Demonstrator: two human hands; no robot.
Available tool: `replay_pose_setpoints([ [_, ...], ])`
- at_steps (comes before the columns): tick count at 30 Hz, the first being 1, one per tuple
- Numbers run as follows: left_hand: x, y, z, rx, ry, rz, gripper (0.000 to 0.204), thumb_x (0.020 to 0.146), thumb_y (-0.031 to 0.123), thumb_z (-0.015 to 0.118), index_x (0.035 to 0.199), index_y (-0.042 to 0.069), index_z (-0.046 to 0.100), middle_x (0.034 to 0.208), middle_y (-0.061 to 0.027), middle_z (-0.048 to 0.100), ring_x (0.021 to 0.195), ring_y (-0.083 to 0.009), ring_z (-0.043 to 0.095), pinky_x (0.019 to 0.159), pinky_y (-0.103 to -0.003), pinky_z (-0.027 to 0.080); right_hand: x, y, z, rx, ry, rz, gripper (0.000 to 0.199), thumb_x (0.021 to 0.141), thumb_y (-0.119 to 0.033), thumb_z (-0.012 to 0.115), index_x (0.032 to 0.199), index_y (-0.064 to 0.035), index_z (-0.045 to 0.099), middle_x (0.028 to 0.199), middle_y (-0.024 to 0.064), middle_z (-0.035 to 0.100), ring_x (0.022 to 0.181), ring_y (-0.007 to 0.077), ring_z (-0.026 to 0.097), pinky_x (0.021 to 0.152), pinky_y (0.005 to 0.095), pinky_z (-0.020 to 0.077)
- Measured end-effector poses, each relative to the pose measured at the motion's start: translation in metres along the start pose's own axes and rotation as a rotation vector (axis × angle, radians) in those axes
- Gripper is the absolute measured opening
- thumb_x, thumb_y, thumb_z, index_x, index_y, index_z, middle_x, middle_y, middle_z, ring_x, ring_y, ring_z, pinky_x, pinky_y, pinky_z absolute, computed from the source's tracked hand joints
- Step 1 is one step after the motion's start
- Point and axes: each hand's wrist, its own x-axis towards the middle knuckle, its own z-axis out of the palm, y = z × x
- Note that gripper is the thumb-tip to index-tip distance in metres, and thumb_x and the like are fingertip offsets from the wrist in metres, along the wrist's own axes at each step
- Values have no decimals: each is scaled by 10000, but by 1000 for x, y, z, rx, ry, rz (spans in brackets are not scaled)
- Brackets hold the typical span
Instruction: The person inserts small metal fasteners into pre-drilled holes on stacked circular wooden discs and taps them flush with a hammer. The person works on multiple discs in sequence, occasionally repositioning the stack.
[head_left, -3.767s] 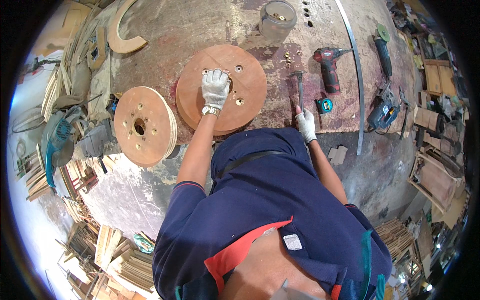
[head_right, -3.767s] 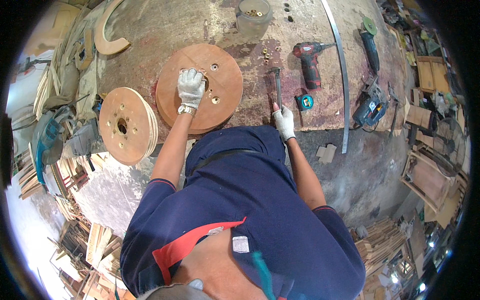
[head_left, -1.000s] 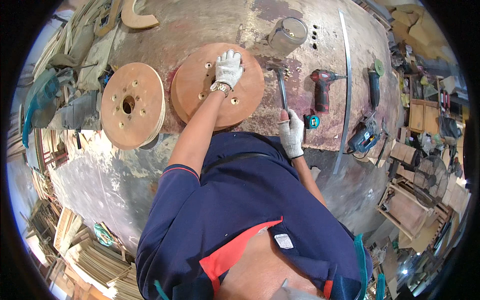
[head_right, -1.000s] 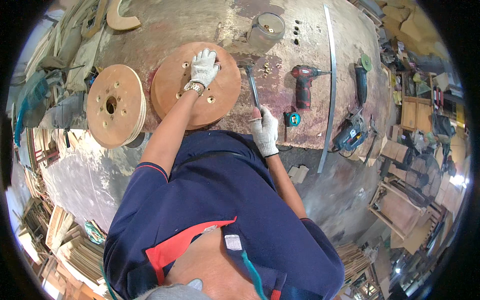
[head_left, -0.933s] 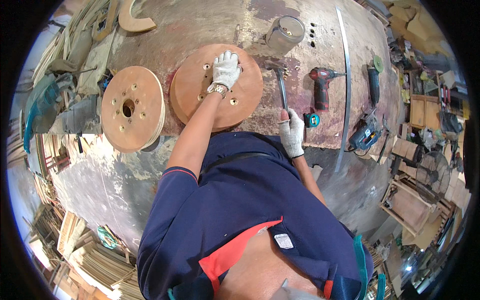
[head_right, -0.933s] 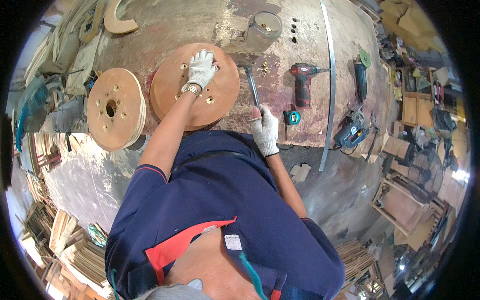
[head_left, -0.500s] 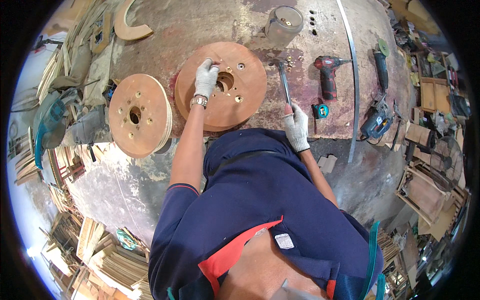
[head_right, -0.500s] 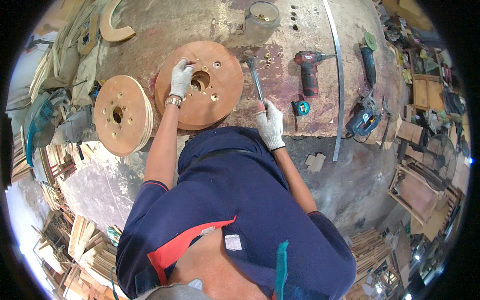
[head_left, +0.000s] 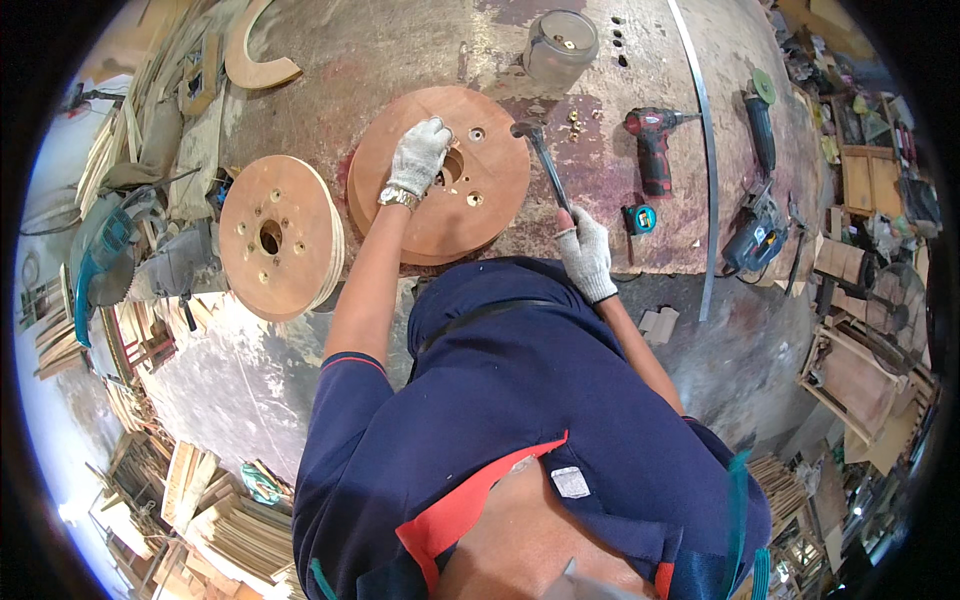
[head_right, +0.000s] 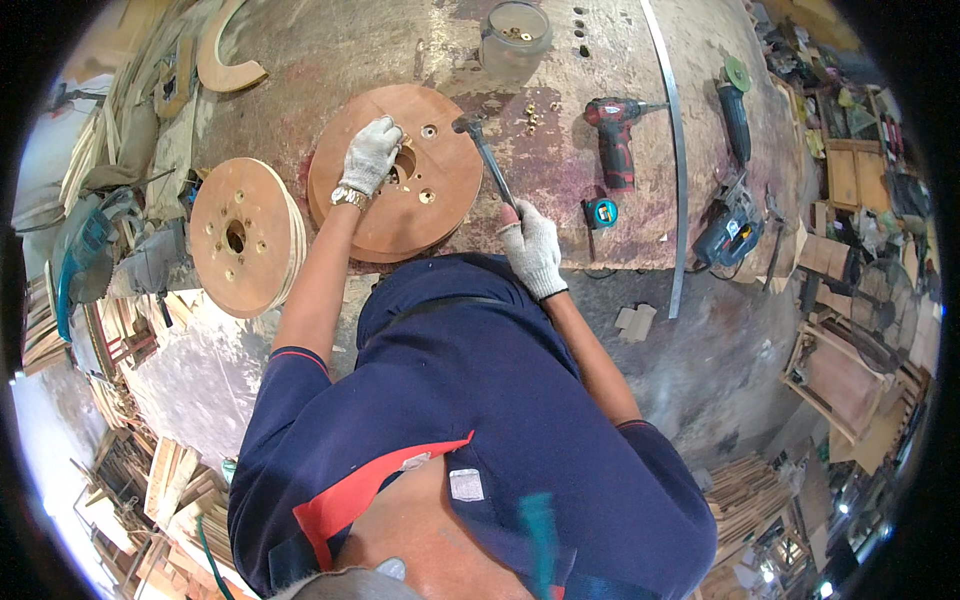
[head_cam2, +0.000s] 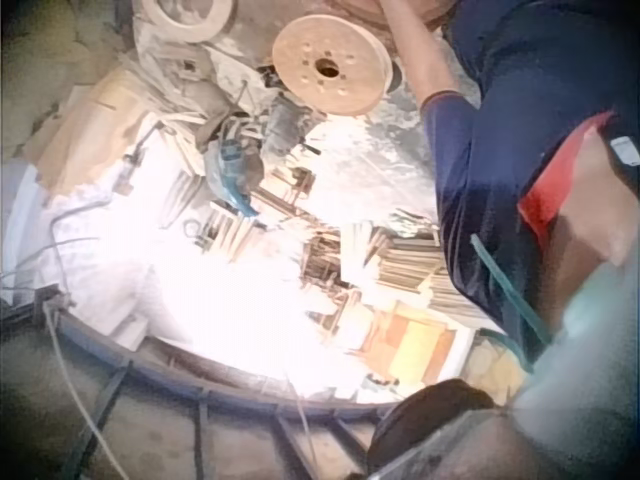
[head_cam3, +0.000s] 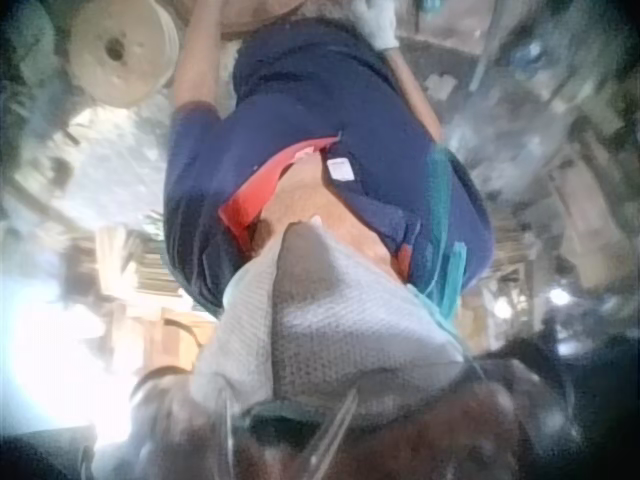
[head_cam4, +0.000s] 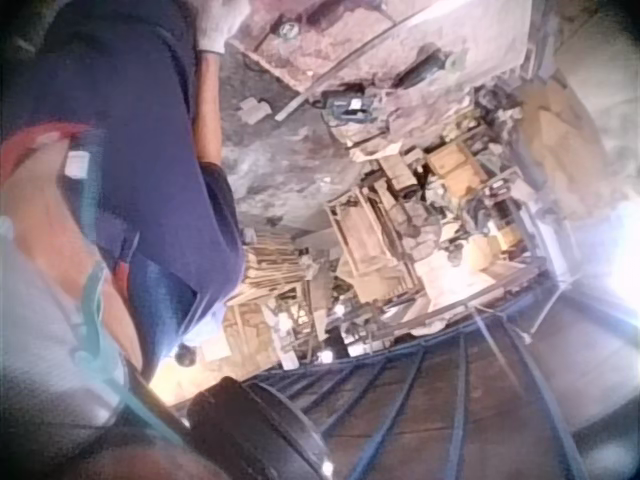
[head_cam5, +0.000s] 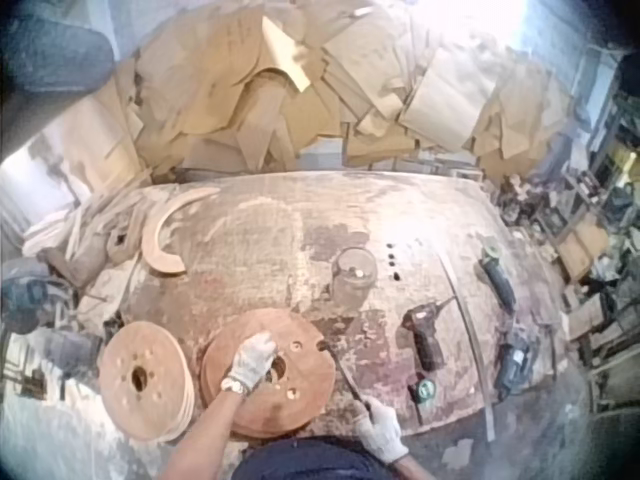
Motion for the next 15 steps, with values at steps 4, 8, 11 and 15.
replay_pose_setpoints([
  [4, 2, -7, 6, 65, 16, 108, 49, 852, 127, 647, 883, 95, 627, 959, -111, 621, 922, -300, 654, 807, -419, 557, -1, 2, 3, 11, 17, -4, 392, 1028, -391, 557, 1018, -14, 664, 660, 179, 602, 615, 297, 635, 605, 417, 472],
  [8, 5, -9, 12, 5, 45, -108, 46, 864, 111, 629, 893, 74, 633, 986, -131, 638, 936, -326, 662, 815, -435, 546, -2, 0, 0, -10, -21, 15, 400, 1027, -397, 556, 981, -11, 652, 660, 189, 591, 622, 309, 630, 610, 419, 468],
  [11, 13, -12, 16, -157, 192, -371, 82, 884, 98, 607, 942, 47, 634, 992, -160, 656, 951, -353, 667, 811, -459, 532, -2, -2, -1, 0, -12, 13, 406, 1024, -400, 559, 1000, -7, 659, 667, 187, 598, 623, 310, 629, 614, 417, 472],
  [15, 13, 0, -1, -439, 43, -439, 145, 859, 159, 678, 919, 33, 639, 972, -175, 673, 947, -370, 665, 827, -465, 522, -2, 6, 2, 30, 42, 27, 408, 1024, -396, 564, 1035, -2, 670, 678, 182, 613, 625, 290, 633, 616, 408, 477],
])
